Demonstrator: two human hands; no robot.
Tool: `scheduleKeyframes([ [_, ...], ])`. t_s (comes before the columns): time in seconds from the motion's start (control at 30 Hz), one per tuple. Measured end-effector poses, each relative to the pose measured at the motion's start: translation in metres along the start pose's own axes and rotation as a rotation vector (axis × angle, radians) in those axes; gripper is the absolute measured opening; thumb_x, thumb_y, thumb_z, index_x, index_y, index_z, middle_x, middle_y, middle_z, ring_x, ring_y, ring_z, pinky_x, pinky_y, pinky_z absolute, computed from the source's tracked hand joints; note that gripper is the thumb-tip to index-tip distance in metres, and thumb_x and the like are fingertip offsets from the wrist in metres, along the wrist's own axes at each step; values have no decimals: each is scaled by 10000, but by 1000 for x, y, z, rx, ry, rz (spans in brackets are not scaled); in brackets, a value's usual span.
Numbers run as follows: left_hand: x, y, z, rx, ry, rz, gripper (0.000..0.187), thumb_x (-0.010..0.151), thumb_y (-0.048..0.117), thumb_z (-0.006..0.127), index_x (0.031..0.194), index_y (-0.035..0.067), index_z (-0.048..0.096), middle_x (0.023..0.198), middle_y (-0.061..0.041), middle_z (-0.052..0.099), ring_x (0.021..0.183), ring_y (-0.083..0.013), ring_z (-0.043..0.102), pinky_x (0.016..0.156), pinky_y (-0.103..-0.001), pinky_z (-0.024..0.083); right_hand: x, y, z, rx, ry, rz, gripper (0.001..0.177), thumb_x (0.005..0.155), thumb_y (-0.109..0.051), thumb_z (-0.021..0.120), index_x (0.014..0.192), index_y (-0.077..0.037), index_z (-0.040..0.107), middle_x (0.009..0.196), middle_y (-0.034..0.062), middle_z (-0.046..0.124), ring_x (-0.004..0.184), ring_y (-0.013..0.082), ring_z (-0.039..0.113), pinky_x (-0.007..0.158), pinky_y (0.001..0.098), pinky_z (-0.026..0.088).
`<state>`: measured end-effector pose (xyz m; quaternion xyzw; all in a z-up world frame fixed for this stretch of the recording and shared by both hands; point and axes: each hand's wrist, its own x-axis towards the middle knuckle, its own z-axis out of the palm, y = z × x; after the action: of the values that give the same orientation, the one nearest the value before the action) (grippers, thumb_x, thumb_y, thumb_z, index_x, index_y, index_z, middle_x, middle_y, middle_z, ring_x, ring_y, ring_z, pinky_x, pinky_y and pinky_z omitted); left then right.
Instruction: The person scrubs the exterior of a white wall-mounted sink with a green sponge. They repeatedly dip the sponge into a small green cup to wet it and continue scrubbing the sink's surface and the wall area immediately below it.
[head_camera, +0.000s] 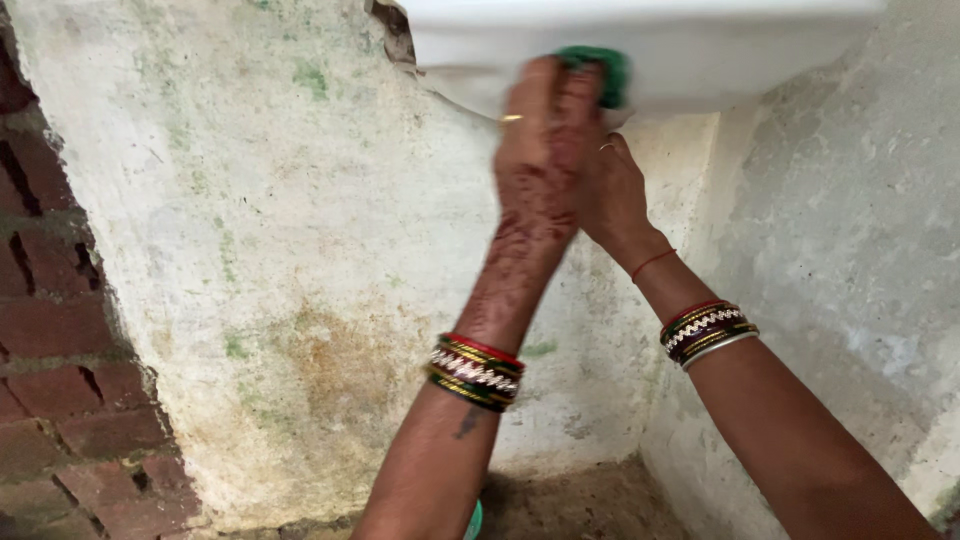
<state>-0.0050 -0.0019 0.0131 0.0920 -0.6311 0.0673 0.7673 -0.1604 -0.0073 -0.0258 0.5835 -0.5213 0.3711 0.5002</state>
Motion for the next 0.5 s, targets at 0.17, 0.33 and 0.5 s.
scheduleKeyframes([
  [0.17, -4, -14, -2, 9, 149, 182, 448, 957, 171, 735, 1374, 148, 572, 1371, -141, 569, 1220, -304, 636, 970, -358, 617, 1, -8, -10, 143, 141, -87, 260, 917, -48, 731, 1123, 52, 608, 1033, 165, 638, 990, 358, 599, 823, 439, 538],
  [0.33, 22, -64, -50, -70, 250, 12, 315, 1046, 23, 685, 1331, 122, 596, 1303, -62, 591, 1186, -214, 669, 1004, -272, 641, 1, -15, -18, 178, 161, -140, 100, 937, 8, 696, 1028, -33, 690, 1015, 132, 652, 993, 340, 605, 862, 431, 547],
  [0.5, 24, -17, -33, -23, 190, 138, 342, 981, 24, 714, 1292, 96, 593, 1298, -98, 555, 1202, -256, 628, 1016, -329, 603, 1, -20, -15, 189, 164, -100, 123, 911, 5, 721, 1025, -31, 694, 1008, 145, 653, 980, 356, 600, 854, 447, 535],
])
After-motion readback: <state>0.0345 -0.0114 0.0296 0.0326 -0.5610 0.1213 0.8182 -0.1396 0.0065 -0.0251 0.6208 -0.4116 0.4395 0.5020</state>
